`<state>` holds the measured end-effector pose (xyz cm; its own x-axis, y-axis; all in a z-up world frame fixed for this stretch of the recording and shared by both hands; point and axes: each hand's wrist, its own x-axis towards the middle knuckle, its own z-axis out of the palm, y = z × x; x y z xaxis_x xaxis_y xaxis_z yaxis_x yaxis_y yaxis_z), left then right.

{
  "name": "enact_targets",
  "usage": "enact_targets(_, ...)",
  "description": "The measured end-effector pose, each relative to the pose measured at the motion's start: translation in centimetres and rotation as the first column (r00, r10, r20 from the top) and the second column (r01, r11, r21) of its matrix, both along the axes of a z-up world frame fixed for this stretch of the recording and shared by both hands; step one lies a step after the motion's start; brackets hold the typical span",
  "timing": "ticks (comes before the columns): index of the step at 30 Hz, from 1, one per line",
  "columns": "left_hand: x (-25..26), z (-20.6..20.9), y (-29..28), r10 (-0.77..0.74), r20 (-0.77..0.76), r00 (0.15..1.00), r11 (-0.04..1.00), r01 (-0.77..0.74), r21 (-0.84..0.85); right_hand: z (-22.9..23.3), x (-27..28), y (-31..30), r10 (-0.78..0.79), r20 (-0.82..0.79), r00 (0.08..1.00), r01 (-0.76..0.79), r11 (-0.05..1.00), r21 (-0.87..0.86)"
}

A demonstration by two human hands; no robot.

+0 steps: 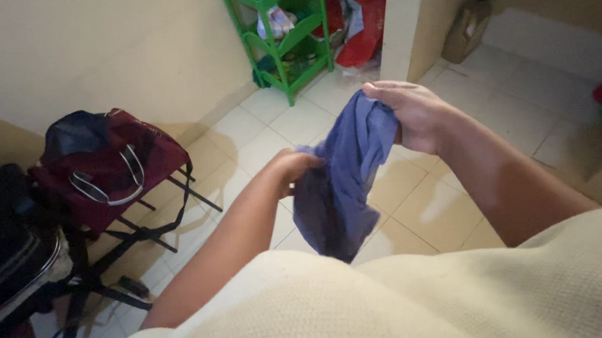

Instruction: The person folds a piece of blue clothing and places it inside a black suitcase.

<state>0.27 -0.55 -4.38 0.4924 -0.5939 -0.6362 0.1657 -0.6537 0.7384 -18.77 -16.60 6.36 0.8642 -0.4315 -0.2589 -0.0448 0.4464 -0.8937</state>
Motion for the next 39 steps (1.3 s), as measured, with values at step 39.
enact_targets(39, 4.2, 4.1, -2.5, -0.077, 0.347, 0.935, 0.746, 0.284, -0.602, 0.1, 6.3, 6.9, -0.285, -0.180, 0.941, 0.069, 0.685, -0.726)
